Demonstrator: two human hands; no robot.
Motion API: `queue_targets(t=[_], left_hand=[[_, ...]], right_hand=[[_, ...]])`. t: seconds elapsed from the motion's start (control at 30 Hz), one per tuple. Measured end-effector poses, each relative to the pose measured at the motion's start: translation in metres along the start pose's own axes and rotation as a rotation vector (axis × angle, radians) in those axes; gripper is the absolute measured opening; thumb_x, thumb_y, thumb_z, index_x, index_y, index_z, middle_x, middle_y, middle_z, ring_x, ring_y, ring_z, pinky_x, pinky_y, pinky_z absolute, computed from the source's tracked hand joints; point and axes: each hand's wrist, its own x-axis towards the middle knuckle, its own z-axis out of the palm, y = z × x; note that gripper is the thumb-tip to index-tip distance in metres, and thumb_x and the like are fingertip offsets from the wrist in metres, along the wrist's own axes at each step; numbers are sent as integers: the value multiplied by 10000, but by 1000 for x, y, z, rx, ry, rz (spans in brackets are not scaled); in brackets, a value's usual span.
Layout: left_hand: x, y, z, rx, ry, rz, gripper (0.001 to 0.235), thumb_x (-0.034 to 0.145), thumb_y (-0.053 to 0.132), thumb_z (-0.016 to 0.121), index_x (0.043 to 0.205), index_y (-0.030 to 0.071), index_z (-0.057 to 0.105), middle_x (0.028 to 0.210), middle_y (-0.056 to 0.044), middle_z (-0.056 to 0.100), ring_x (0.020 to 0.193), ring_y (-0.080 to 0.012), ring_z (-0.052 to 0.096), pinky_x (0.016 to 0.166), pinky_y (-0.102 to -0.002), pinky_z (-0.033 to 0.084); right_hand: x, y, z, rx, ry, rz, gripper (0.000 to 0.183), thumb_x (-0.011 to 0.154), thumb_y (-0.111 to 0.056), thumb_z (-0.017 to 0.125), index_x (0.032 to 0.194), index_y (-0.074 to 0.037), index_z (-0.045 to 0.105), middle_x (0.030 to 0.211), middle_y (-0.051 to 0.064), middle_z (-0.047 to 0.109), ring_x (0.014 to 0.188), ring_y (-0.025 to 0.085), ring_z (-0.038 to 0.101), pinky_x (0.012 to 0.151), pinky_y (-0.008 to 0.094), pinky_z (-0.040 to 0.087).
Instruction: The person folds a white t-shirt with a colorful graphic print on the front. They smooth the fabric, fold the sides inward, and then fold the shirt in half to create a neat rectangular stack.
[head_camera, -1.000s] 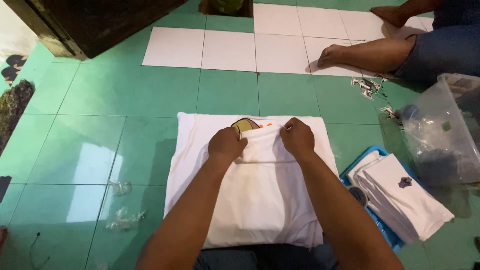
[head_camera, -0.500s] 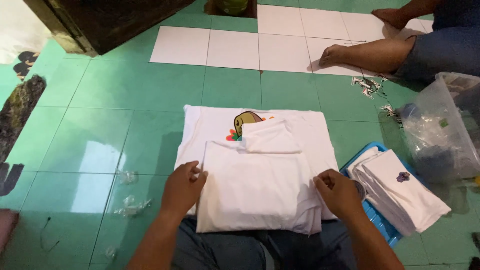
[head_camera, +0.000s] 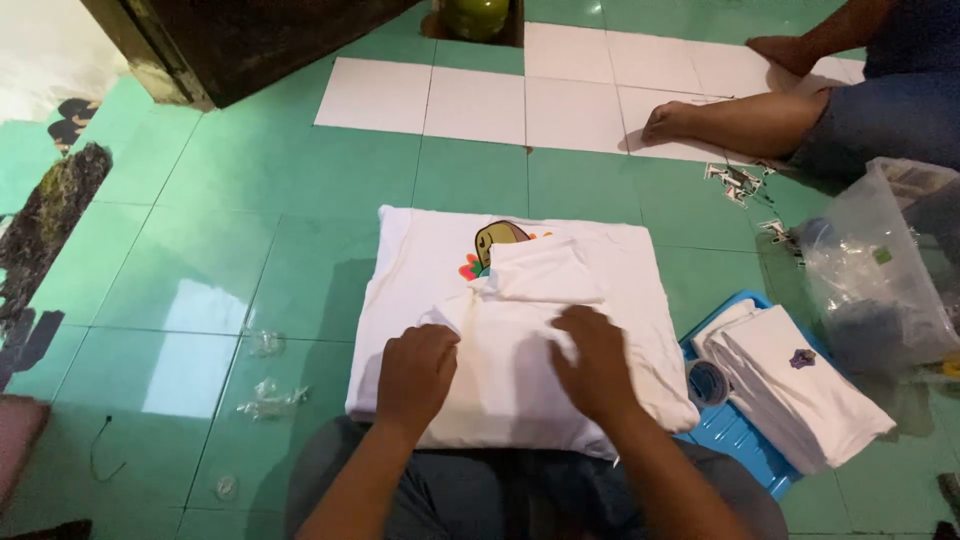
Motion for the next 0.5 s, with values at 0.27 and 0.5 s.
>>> queue_targets(t=[0.27, 0.5], left_hand=[[-20, -18, 10, 153, 139, 297, 205, 906, 108, 572, 1034, 199, 704, 1077, 59, 712, 1017, -178, 648, 848, -365, 432], [-16, -28, -7, -377, 158, -107, 220, 967, 162, 543, 1131, 131, 687, 1008, -66, 724, 833, -282, 671, 790, -424, 503]], right_hand=[[94, -66, 58, 118, -476, -168, 582, 881, -72, 613, 1449, -187, 553, 1499, 39, 567, 1393, 305, 486, 1106, 498, 380], [124, -61, 87, 154, -572, -214, 189, 828, -270, 568, 874, -230, 746, 887, -86, 761, 795, 249, 601, 731, 415, 412]])
